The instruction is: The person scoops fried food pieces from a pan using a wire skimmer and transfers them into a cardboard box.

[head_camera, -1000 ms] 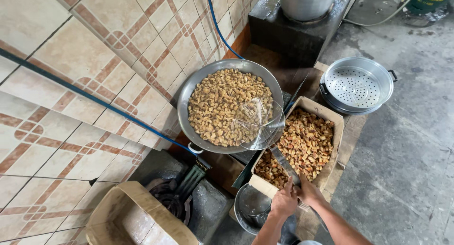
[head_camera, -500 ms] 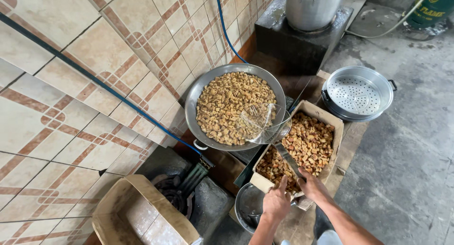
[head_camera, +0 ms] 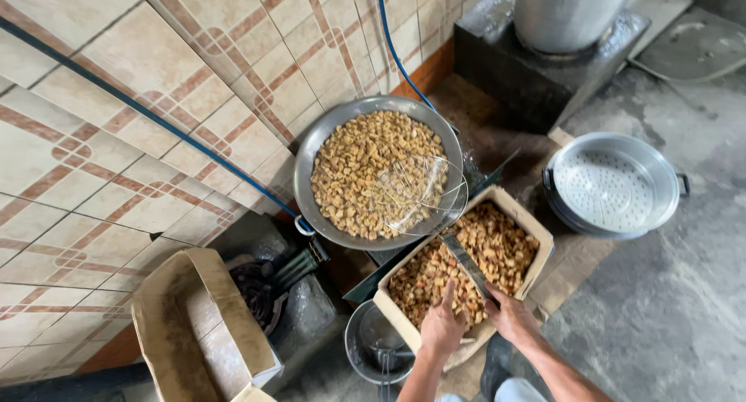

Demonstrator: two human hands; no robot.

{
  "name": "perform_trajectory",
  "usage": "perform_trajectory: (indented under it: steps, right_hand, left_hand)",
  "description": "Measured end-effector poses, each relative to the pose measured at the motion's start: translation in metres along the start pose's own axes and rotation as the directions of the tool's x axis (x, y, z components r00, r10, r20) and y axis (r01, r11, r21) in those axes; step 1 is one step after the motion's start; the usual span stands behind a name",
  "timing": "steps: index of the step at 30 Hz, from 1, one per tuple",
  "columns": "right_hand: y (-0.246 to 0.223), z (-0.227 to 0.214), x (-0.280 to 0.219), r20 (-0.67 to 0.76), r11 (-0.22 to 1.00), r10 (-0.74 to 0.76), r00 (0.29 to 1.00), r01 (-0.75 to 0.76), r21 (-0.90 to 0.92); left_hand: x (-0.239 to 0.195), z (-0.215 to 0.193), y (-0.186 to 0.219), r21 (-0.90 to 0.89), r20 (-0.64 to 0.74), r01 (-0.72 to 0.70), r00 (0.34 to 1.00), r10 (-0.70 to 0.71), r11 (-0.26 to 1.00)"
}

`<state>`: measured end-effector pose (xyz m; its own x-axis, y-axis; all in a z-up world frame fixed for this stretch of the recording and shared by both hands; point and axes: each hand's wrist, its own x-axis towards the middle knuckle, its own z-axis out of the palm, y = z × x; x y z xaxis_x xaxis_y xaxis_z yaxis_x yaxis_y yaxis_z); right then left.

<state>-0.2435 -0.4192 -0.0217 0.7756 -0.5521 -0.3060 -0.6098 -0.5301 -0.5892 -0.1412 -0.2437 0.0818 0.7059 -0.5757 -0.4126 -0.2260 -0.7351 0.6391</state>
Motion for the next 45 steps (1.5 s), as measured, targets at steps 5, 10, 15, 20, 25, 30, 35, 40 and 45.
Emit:
perform_trajectory:
  steps: [5,10,15,20,25,30,35,40,45]
  right_hand:
    - [0.004,-0.038,0.018,0.149,0.995,0.086,0.985,-0.092,0.032]
    - [0.021,-0.046,0.028,0.262,0.981,0.179,0.948,-0.192,0.028]
    - [0.021,-0.052,0.022,0.272,0.983,0.181,0.945,-0.180,-0.029]
    - [0.008,-0.050,0.027,0.221,0.982,0.150,0.964,-0.171,0.079]
    - [0.001,-0.043,0.053,0.208,0.979,0.160,0.965,-0.182,0.093]
    - [0.017,-0.038,0.080,0.175,0.997,0.074,0.982,-0.068,-0.042]
    - [0.036,-0.068,0.098,0.016,0.982,-0.153,0.988,0.150,0.110]
    - [0.022,-0.123,0.132,0.193,1.000,-0.027,0.981,0.026,0.005]
    - [0.040,-0.133,0.170,0.198,0.975,-0.207,0.958,0.219,-0.041]
  left_hand:
    - [0.003,0.007,0.024,-0.020,-0.034,0.042,0.999,-0.042,0.999]
    - [0.013,0.017,0.017,-0.029,-0.124,-0.005,0.992,0.001,1.000]
    - [0.013,0.002,0.022,0.003,-0.105,0.033,0.994,-0.032,0.999]
    - [0.017,-0.031,0.042,0.002,-0.167,-0.053,0.985,0.053,0.999]
    - [0.035,-0.045,0.064,0.059,0.076,0.176,0.981,-0.180,0.983]
    - [0.053,-0.003,0.045,-0.006,-0.063,0.076,0.995,-0.076,0.997]
    - [0.065,0.037,0.043,-0.134,-0.288,0.032,0.955,-0.069,0.991]
    - [0.100,0.059,0.067,-0.295,-0.330,0.225,0.888,-0.320,0.929]
    - [0.119,0.054,0.105,-0.452,-0.381,0.161,0.854,-0.353,0.877]
